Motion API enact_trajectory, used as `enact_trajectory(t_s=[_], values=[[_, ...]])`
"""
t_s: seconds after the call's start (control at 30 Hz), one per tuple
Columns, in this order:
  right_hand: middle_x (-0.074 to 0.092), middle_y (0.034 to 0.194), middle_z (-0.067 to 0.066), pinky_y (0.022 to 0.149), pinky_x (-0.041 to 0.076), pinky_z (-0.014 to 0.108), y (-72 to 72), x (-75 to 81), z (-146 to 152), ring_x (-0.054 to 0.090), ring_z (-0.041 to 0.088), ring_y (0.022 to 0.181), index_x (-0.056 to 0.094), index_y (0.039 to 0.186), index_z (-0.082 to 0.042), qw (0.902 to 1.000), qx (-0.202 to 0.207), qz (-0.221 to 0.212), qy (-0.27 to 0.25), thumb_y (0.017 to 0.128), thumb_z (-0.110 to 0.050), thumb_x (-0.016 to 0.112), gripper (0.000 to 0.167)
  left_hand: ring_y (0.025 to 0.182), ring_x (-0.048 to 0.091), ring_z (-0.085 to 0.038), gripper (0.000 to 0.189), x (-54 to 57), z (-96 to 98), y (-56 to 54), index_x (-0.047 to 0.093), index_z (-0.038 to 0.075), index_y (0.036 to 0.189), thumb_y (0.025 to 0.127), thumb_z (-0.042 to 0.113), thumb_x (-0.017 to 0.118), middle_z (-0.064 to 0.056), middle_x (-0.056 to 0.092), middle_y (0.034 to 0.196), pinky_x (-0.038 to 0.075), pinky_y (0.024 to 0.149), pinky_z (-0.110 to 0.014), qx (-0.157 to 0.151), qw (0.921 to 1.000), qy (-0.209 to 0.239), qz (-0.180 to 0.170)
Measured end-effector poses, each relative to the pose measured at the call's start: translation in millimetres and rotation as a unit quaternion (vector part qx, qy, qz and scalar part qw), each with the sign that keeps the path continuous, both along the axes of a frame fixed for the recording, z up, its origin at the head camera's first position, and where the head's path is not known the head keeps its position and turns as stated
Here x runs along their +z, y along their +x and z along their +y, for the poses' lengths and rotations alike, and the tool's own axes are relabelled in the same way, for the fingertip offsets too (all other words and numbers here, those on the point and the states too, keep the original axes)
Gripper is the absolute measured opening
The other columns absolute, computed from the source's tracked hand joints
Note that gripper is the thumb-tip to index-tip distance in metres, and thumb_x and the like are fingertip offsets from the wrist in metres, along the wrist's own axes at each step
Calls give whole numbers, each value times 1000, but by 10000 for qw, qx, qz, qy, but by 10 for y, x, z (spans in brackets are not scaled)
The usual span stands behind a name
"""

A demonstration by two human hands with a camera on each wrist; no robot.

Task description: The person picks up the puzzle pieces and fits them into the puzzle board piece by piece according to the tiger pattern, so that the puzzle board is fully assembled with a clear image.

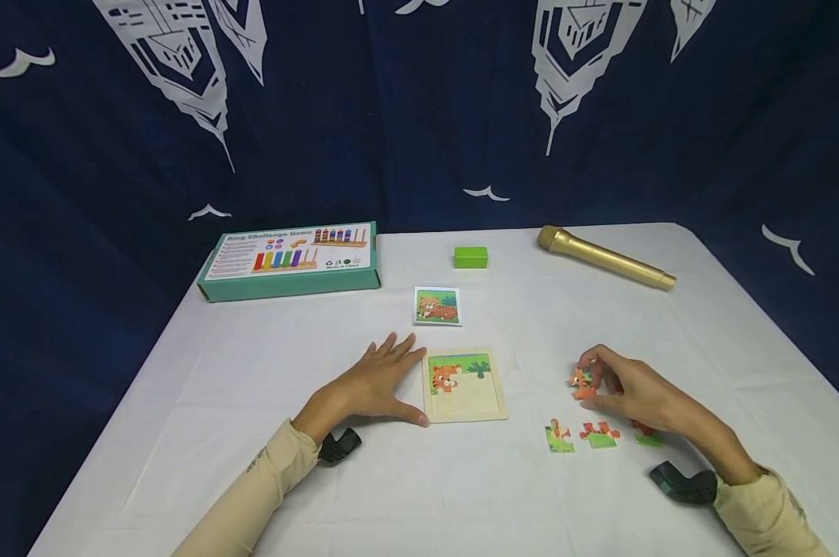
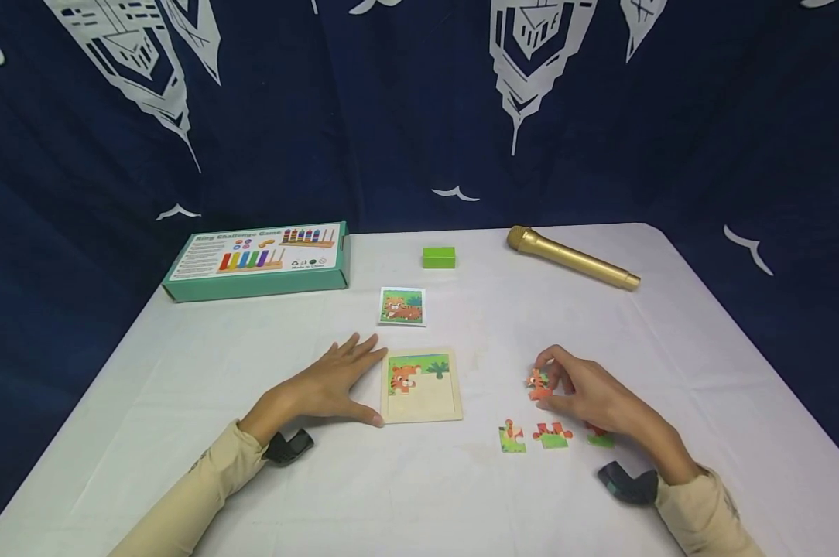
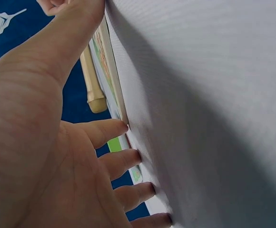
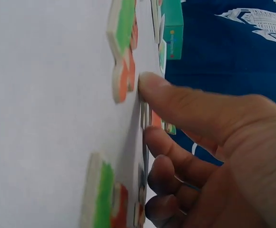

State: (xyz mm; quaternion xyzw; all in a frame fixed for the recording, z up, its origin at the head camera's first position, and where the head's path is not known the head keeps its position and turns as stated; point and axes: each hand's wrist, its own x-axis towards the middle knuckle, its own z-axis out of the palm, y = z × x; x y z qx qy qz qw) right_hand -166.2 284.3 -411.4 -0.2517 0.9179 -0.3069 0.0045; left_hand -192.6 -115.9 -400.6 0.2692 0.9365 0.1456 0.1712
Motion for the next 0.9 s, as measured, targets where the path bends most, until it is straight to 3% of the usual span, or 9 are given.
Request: enact_trajectory(t_s=[0.27, 0.53, 0.67, 0.9], values=[[57, 75, -7, 52, 40, 21, -17, -21, 5, 48, 4, 59, 56, 109, -11, 9981, 134, -239, -548, 87, -5, 69, 26, 148, -1, -30, 112, -12, -11, 2, 22, 15, 154, 69, 67, 73, -6, 8, 161, 4, 117, -52, 40, 10000, 13, -23], [65, 76, -6, 54, 42, 22, -43, 12, 1, 55, 7, 62, 59, 106, -7, 9951, 8, -589, -798, 90, -5, 65, 17, 148, -2, -30, 112, 2, -7, 5, 22, 16, 154, 68, 67, 73, -6, 8, 161, 4, 117, -52, 15, 10000, 29, -17], [66, 75, 0, 50, 41, 25, -76, 65, -24, 53, 13, 59, 59, 106, -5, 9885, 69, -1029, -1105, 93, -5, 60, 13, 148, -2, -30, 112, 1, -5, 2, 22, 16, 154, 68, 67, 73, -6, 8, 161, 4, 117, -52, 17, 10000, 12, -20], [68, 79, 7, 59, 48, 29, -159, 133, -156, 59, 22, 64, 56, 108, -1, 9727, 353, -1539, -1702, 96, -10, 57, 15, 148, -2, -30, 111, -13, -11, -4, 22, 16, 154, 68, 67, 73, -6, 8, 161, 4, 117, -52, 9, 10000, 43, -22]])
